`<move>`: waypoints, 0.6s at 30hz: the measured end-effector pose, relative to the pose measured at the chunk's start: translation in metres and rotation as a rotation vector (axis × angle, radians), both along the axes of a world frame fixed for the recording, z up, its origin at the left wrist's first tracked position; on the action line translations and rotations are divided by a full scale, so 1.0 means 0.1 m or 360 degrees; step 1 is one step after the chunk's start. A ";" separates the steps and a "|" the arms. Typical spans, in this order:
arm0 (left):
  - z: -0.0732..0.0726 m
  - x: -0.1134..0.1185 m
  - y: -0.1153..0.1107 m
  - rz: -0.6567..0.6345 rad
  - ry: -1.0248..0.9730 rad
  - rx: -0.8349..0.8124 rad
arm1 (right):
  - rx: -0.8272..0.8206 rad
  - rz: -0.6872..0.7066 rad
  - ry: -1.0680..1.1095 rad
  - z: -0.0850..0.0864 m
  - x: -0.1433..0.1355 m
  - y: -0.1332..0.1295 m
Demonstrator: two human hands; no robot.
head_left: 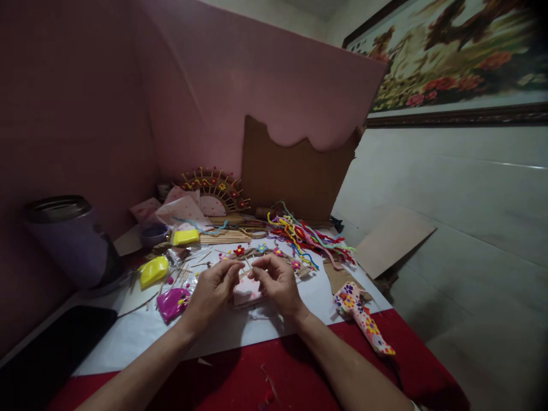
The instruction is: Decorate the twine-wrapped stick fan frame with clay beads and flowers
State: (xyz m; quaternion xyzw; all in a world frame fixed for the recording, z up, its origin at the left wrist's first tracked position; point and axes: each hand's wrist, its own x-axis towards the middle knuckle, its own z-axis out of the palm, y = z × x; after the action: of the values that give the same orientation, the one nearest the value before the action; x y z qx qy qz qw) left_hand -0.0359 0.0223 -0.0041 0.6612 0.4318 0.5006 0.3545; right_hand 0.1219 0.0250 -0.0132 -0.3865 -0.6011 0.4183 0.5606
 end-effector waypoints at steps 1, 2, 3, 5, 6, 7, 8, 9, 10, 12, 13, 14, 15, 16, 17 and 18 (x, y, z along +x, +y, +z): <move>0.01 0.00 0.00 0.0011 0.0015 0.0005 | 0.0006 -0.0064 0.0005 0.01 0.01 0.01; 0.01 -0.01 0.00 0.0016 0.0031 0.0010 | 0.0010 -0.0127 0.0011 0.02 0.02 0.03; 0.03 -0.01 0.00 0.0020 0.0040 0.0018 | 0.0008 -0.0183 0.0016 0.04 0.03 0.04; 0.05 -0.01 0.00 0.0034 0.0022 0.0053 | -0.0017 -0.0260 -0.0002 0.11 0.01 0.05; 0.07 -0.01 0.00 0.0048 -0.0005 0.0082 | -0.0028 -0.0281 -0.0034 0.16 -0.01 0.06; 0.08 -0.01 -0.01 0.0067 -0.0037 0.0119 | -0.0029 -0.0289 -0.0091 0.21 -0.03 0.07; 0.09 -0.01 -0.01 0.0087 -0.0069 0.0157 | -0.0022 -0.0286 -0.0182 0.27 -0.07 0.08; 0.09 -0.01 -0.02 0.0121 -0.0097 0.0212 | -0.0010 -0.0270 -0.0313 0.32 -0.11 0.11; 0.10 -0.02 -0.04 0.0171 -0.0101 0.0287 | 0.0005 -0.0253 -0.0463 0.37 -0.16 0.15; 0.11 -0.03 -0.09 0.0301 -0.0019 0.0538 | 0.0027 -0.0211 -0.0772 0.44 -0.28 0.28; 0.13 -0.04 -0.12 0.0362 0.0061 0.0713 | 0.0030 -0.0181 -0.0844 0.46 -0.36 0.37; 0.14 -0.05 -0.16 0.0409 0.0147 0.0907 | 0.0030 -0.0150 -0.0879 0.47 -0.44 0.47; 0.16 -0.06 -0.19 0.0430 0.0221 0.1099 | 0.0031 -0.0120 -0.0915 0.47 -0.54 0.58; 0.18 -0.06 -0.23 0.0424 0.0273 0.1268 | 0.0022 -0.0082 -0.0958 0.47 -0.64 0.68; 0.20 -0.07 -0.26 0.0408 0.0301 0.1407 | 0.0011 -0.0041 -0.1005 0.46 -0.75 0.78; 0.23 -0.08 -0.29 0.0385 0.0320 0.1514 | 0.0001 0.0003 -0.1053 0.44 -0.86 0.87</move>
State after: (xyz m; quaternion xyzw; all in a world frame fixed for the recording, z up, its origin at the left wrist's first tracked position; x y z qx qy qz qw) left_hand -0.0437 -0.0063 0.0187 0.7398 0.2614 0.6133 -0.0901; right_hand 0.0364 0.1122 0.0313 -0.5006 -0.7511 0.2704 0.3348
